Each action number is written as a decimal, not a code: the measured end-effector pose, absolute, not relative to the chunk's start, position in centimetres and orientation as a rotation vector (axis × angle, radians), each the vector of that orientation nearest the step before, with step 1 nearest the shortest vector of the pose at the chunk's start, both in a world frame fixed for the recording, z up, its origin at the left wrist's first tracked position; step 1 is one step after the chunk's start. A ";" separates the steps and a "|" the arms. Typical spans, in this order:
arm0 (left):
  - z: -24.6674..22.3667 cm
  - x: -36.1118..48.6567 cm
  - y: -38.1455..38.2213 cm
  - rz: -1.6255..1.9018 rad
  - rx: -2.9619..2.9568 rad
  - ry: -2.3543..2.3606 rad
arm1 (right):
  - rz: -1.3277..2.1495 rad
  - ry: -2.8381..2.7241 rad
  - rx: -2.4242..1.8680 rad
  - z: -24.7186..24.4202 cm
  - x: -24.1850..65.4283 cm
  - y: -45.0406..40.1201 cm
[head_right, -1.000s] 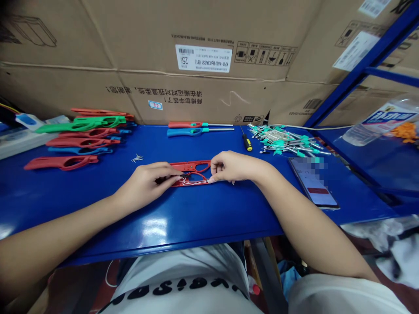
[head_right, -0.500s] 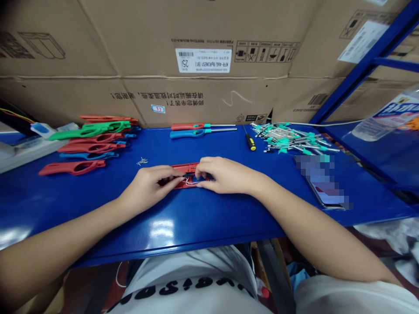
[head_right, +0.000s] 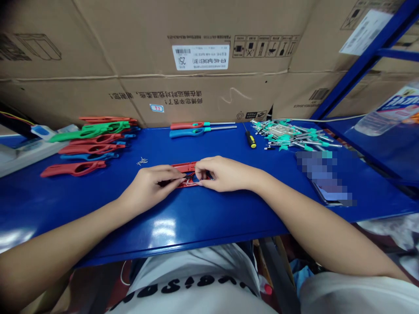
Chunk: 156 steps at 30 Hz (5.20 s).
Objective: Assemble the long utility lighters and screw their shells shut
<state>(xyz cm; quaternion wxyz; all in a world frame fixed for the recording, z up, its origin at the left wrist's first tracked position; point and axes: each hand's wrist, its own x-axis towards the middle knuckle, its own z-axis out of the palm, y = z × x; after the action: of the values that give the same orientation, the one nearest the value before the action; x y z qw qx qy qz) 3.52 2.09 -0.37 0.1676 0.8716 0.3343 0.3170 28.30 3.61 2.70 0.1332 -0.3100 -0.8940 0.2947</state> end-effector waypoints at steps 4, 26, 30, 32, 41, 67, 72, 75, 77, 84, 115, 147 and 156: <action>-0.5 3.5 2.1 0.892 2.515 0.956 | 0.845 -2.609 -0.917 2.4 28.3 3.7; 1.4 3.1 0.5 0.371 2.822 1.101 | 0.795 -2.648 -0.888 2.3 28.2 3.7; 1.9 3.0 0.4 0.268 2.903 1.120 | 0.808 -2.650 -0.829 2.6 28.3 3.5; 2.0 3.0 0.3 0.204 2.940 1.147 | 0.816 -2.649 -0.804 2.8 28.4 3.5; 0.7 2.8 0.9 0.422 2.759 1.125 | 0.694 -2.627 -0.990 1.8 28.0 3.9; 0.1 3.2 0.9 0.547 2.726 1.001 | 0.569 -2.561 -0.918 0.3 27.6 4.5; 0.4 3.3 0.7 0.501 2.751 0.991 | 0.575 -2.578 -0.929 0.2 27.7 4.6; 0.6 3.3 0.5 0.426 2.799 1.025 | 0.573 -2.587 -0.931 0.4 27.6 4.5; 0.6 3.4 0.4 0.401 2.825 1.046 | 0.574 -2.594 -0.953 0.7 27.7 4.3; 0.5 3.2 0.0 0.412 2.852 1.035 | 0.746 -2.658 -0.908 2.1 28.1 3.8; 0.3 3.1 -0.1 0.447 2.716 0.918 | 0.830 -2.670 -0.850 2.7 28.5 4.0; 0.3 2.8 0.5 0.400 2.876 0.970 | -0.093 -2.026 -1.943 4.7 33.6 7.4; 0.1 2.7 0.6 0.467 2.926 0.967 | -0.064 -1.669 -2.695 5.8 38.2 8.9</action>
<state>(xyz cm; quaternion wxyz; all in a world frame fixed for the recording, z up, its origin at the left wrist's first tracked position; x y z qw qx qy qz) 2.68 0.62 0.14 0.0125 0.9387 0.3103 0.1498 38.18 8.89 5.78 -0.0147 -0.8499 -0.5263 -0.0201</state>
